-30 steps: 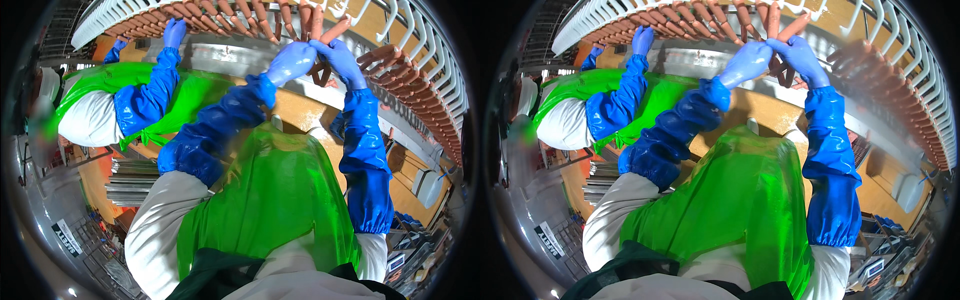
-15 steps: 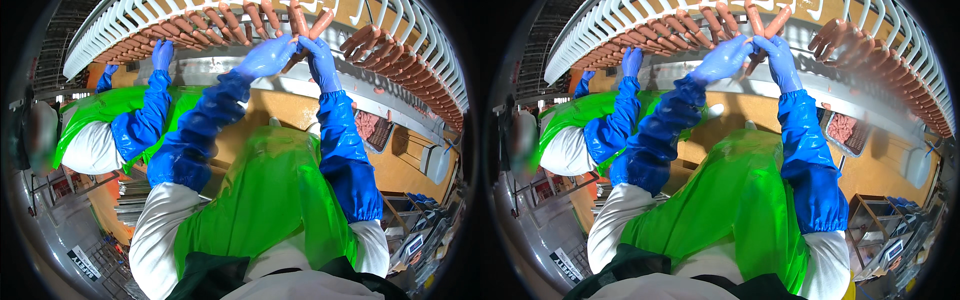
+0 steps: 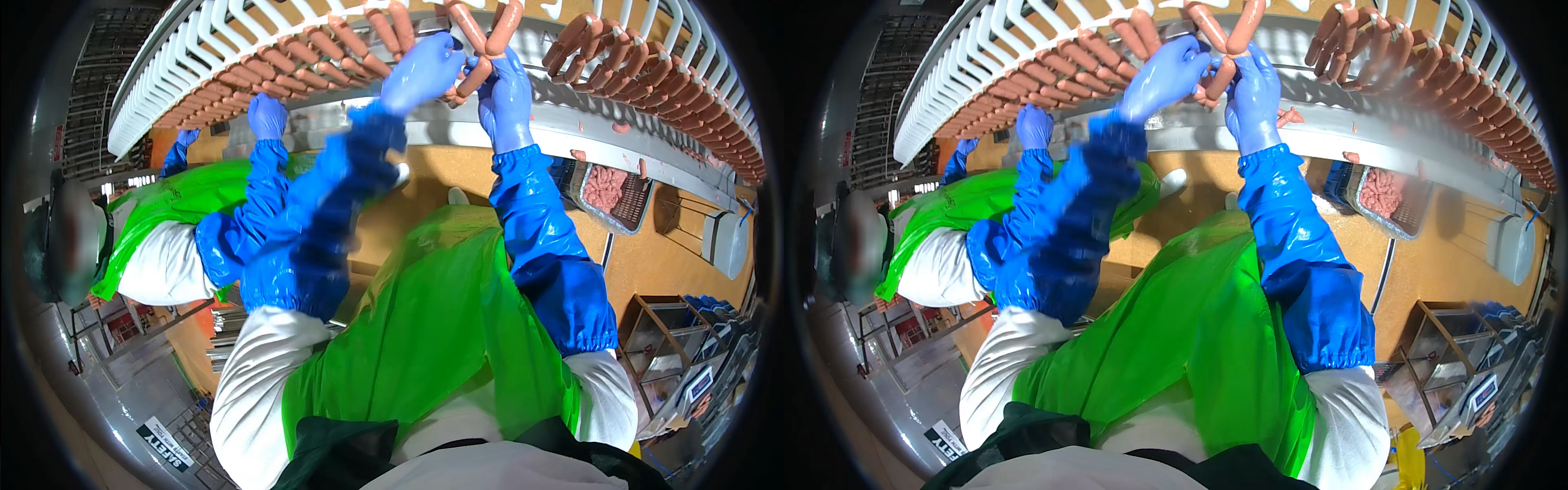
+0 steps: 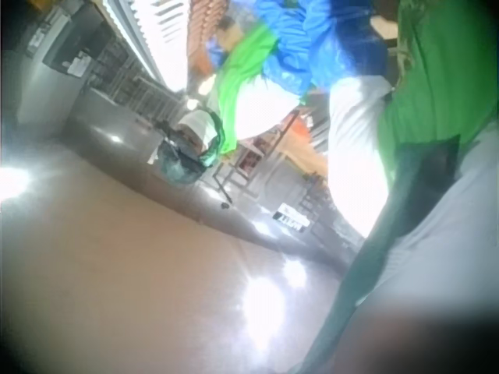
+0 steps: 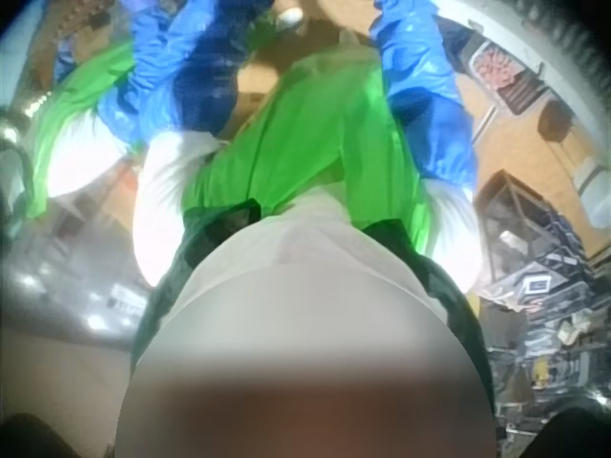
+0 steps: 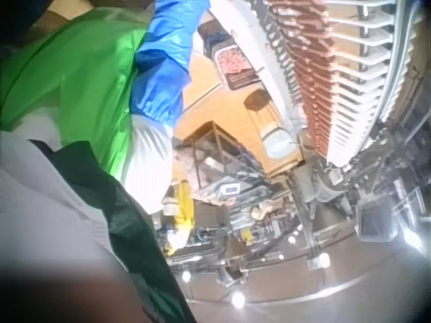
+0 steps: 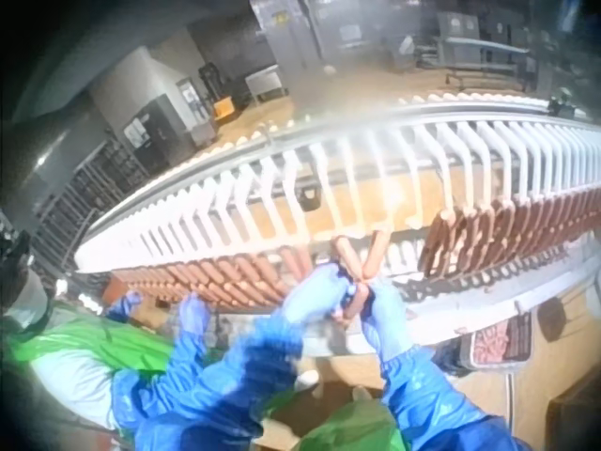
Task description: The person repeatedly takes raw sausage links from a bin and places them onto hooks on a moving conveyor line. They work continuously to fill the available hooks as the line advances.
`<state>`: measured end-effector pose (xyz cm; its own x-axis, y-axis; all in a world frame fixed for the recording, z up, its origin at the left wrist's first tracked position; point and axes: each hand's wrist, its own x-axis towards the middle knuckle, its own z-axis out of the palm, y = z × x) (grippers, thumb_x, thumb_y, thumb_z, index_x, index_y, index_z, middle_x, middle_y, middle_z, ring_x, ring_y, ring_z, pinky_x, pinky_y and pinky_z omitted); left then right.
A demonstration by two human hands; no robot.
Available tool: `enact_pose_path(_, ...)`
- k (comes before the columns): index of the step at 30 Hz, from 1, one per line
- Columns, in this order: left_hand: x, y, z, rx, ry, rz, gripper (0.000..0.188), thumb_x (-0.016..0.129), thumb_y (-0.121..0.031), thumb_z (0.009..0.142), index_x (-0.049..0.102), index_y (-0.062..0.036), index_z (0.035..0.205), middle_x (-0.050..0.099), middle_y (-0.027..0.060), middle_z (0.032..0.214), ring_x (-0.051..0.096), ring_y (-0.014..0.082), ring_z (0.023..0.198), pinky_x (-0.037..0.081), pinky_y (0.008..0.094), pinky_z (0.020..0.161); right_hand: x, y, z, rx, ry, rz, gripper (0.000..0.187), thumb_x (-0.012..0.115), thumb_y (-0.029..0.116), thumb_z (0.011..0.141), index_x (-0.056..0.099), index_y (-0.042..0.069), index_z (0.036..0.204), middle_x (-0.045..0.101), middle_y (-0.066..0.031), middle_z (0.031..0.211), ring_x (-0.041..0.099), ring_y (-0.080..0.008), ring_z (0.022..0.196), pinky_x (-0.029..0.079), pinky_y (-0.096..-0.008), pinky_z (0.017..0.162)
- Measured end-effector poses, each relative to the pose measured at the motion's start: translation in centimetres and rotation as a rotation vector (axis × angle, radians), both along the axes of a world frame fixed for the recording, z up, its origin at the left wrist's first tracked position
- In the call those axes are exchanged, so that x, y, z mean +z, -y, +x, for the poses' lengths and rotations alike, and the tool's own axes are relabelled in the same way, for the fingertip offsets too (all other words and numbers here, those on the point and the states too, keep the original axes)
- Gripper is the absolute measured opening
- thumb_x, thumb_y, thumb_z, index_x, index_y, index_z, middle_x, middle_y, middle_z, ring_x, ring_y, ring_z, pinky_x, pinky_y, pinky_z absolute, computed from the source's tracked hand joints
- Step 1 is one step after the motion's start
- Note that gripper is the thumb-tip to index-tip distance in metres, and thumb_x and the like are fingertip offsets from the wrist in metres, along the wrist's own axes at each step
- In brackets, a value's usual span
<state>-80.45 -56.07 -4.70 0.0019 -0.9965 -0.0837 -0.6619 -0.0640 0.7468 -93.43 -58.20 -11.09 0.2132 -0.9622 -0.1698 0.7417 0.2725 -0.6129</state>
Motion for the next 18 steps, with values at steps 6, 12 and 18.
enact_pose_path(6,-0.2,-4.7,-0.8,0.068,-0.2,-0.318,0.02,0.067,-0.007,0.086,0.06,0.0,0.102,0.065,0.0056,0.085,0.062,0.0101,0.071,0.049,0.0241,0.064,0.7,0.2,2.7,0.016,0.18,-0.035,0.024,0.06,0.007,0.09,0.058,-0.003,0.111,0.063,-0.0106,0.093,0.065,-0.0178,0.079,0.054,-0.0274,0.071)
enact_pose_path(12,1.4,-4.3,0.8,0.067,-0.004,-0.473,0.02,0.073,-0.008,0.081,0.061,-0.0023,0.096,0.064,0.0037,0.08,0.059,0.0095,0.067,0.05,0.0238,0.063,1.3,-0.2,3.9,0.159,0.236,-0.11,0.02,0.061,0.009,0.087,0.06,-0.001,0.104,0.061,-0.0062,0.091,0.06,-0.0122,0.076,0.05,-0.0256,0.069)
enact_pose_path(18,1.5,-3.0,2.7,0.082,0.208,-0.604,0.017,0.073,-0.011,0.08,0.063,-0.0029,0.091,0.061,0.0065,0.075,0.06,0.011,0.067,0.05,0.0246,0.06,0.8,0.7,3.8,0.157,-0.117,-0.31,0.015,0.063,0.013,0.089,0.059,0.0,0.097,0.062,-0.0054,0.093,0.059,-0.0098,0.082,0.047,-0.0232,0.073)
